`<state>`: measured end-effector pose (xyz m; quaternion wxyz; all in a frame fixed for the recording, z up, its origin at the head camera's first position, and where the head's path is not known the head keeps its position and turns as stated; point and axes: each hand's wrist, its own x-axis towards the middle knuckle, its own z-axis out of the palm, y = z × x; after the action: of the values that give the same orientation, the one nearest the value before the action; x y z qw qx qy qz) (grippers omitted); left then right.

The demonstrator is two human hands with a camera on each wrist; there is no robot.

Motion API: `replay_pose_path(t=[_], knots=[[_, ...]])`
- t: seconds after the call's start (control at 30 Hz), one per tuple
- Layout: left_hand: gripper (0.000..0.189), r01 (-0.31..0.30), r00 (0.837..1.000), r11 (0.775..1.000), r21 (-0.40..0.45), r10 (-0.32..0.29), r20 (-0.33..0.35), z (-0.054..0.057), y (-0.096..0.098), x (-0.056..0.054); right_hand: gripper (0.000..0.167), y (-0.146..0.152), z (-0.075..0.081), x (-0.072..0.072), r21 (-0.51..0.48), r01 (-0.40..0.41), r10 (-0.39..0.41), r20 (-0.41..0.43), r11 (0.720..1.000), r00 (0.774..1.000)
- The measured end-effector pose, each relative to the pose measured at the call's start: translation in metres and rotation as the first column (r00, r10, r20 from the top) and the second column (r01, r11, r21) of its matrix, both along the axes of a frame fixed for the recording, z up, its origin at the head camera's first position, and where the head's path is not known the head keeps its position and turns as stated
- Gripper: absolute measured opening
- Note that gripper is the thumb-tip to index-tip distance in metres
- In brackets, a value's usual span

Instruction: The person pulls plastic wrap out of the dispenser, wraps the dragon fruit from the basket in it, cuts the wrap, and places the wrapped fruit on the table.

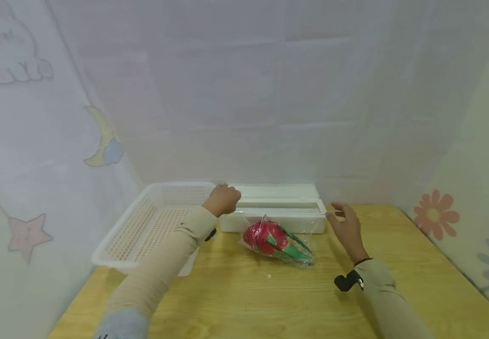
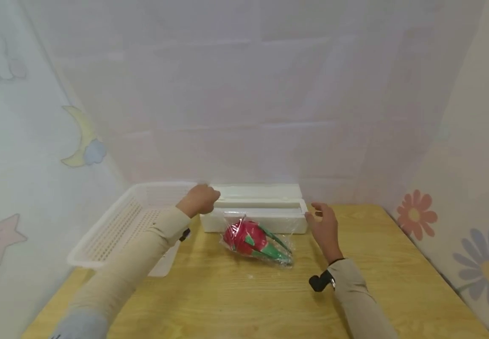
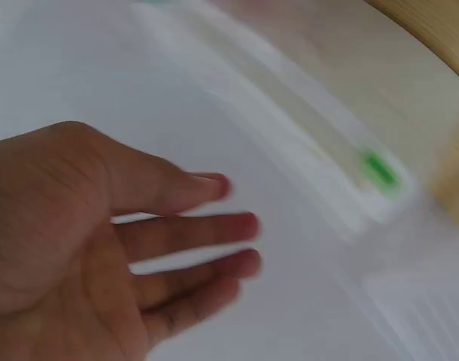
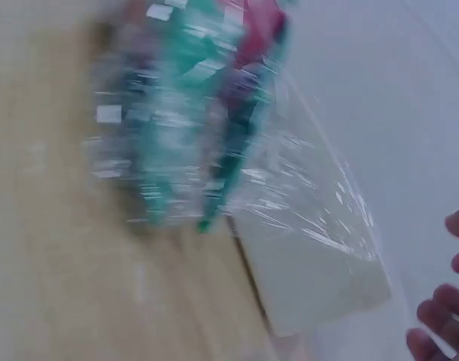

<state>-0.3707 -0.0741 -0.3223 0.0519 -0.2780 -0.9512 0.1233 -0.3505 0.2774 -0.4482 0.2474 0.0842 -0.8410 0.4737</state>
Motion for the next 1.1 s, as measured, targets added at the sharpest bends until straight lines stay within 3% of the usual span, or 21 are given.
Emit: replay_pose_path(t=[0.03,0.1,0.13,0.2,0.33,0.47,0.57,0.7,0.87,0.97,1.1], knots=[[0.019,0.061,0.998,0.996,0.063,-0.061,-0.005,0.003,0.005,0.009,0.041,-0.004,0.0,0.009,0.057,-0.022,0.025,-0.05,0.998,0.998],[0.024,0.183,0.982,0.967,0.175,-0.188,0.011,0.006,0.015,0.026,0.043,-0.014,0.0,0.025,0.177,-0.107,0.126,-0.102,0.978,0.987],[0.031,0.233,0.97,0.949,0.211,-0.242,0.017,0.005,0.019,0.032,0.047,-0.02,0.002,0.032,0.239,-0.159,0.188,-0.104,0.958,0.977],[0.051,0.275,0.954,0.929,0.247,-0.295,0.048,-0.002,0.025,0.04,0.058,-0.03,0.004,0.04,0.35,-0.25,0.292,-0.07,0.903,0.954],[0.08,0.257,0.962,0.94,0.226,-0.271,0.029,-0.03,0.031,0.037,0.084,-0.044,0.001,0.041,0.485,-0.308,0.337,0.028,0.818,0.941],[0.089,0.233,0.97,0.938,0.258,-0.243,0.007,-0.06,0.03,0.031,0.098,-0.05,-0.016,0.036,0.539,-0.328,0.315,0.12,0.776,0.941],[0.092,0.227,0.97,0.921,0.316,-0.243,0.012,-0.074,0.028,0.031,0.102,-0.053,-0.026,0.035,0.509,-0.357,0.318,0.166,0.783,0.933],[0.098,0.213,0.973,0.897,0.388,-0.232,0.003,-0.084,0.026,0.032,0.105,-0.055,-0.029,0.036,0.466,-0.36,0.305,0.191,0.808,0.933],[0.107,0.173,0.985,0.914,0.367,-0.161,-0.063,-0.088,0.025,0.033,0.107,-0.053,-0.027,0.039,0.472,-0.325,0.257,0.204,0.819,0.945],[0.105,0.174,0.983,0.922,0.346,-0.143,-0.113,-0.088,0.024,0.033,0.106,-0.053,-0.026,0.04,0.481,-0.298,0.243,0.174,0.825,0.954],[0.104,0.177,0.984,0.923,0.34,-0.16,-0.077,-0.09,0.021,0.036,0.104,-0.054,-0.026,0.042,0.506,-0.3,0.258,0.154,0.809,0.954]])
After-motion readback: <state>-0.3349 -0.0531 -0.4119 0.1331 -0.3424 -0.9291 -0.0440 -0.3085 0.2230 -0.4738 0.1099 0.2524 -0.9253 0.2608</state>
